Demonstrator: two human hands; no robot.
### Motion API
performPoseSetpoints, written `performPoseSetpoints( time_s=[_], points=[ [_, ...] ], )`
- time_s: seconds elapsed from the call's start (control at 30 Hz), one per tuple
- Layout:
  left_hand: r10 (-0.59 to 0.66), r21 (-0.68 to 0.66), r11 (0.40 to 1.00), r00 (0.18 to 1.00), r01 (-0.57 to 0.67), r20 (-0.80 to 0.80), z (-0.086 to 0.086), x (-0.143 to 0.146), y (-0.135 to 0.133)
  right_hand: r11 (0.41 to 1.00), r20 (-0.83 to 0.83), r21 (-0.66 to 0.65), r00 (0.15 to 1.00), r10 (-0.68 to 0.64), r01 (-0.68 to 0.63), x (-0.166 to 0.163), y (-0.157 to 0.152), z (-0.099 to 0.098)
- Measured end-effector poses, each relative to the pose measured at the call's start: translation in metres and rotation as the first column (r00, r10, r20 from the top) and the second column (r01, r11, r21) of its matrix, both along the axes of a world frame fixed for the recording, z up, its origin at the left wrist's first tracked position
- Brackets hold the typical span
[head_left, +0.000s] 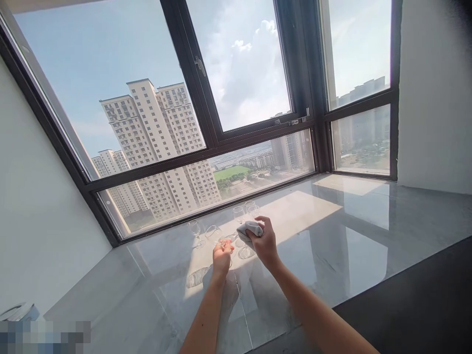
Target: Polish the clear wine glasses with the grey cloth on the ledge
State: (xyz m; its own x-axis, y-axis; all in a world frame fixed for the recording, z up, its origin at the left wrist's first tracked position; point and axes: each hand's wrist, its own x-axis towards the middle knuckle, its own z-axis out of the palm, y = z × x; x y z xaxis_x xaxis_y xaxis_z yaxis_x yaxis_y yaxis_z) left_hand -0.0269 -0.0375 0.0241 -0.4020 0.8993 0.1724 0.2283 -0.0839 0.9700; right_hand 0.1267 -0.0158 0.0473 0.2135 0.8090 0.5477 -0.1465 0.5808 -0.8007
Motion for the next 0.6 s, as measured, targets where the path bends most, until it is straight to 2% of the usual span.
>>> performPoseSetpoints(
  time_s=[0.07, 0.17, 0.23, 0.33, 0.4, 0.47, 0.6],
  points=[
    [-0.112, 0.008, 0.993, 0.934, 0.116, 0.34, 0.006, 0.0, -0.003, 0.997, 0.106, 0.026, 0.991, -0.079, 0.077, -0.002, -0.001, -0.002],
    [-0.235, 0.086, 0.967, 0.707, 0.24, 0.667, 0.015, -0.001, -0.01, 0.994, 0.263, 0.077, 0.96, -0.099, 0.081, -0.007, 0.0, -0.008],
    [-0.279, 0.143, 0.953, 0.588, 0.267, 0.759, 0.02, -0.001, -0.014, 0.995, 0.313, 0.076, 0.946, -0.084, 0.063, -0.01, 0.003, -0.012],
    [-0.324, 0.202, 0.939, 0.512, 0.28, 0.795, 0.023, -0.003, -0.016, 0.999, 0.328, 0.03, 0.944, -0.034, 0.025, -0.014, 0.007, -0.018],
    [-0.325, 0.213, 0.94, 0.507, 0.267, 0.798, 0.024, -0.004, -0.015, 1.0, 0.331, -0.004, 0.943, 0.012, -0.011, -0.016, 0.008, -0.021],
    [-0.276, 0.19, 0.959, 0.546, 0.21, 0.791, 0.023, -0.005, -0.013, 0.998, 0.337, -0.023, 0.939, 0.068, -0.064, -0.018, 0.008, -0.023],
    [-0.135, 0.113, 0.99, 0.761, 0.081, 0.635, 0.016, -0.002, -0.008, 0.974, 0.246, -0.039, 0.943, 0.226, -0.223, -0.018, 0.003, -0.018]
  ],
)
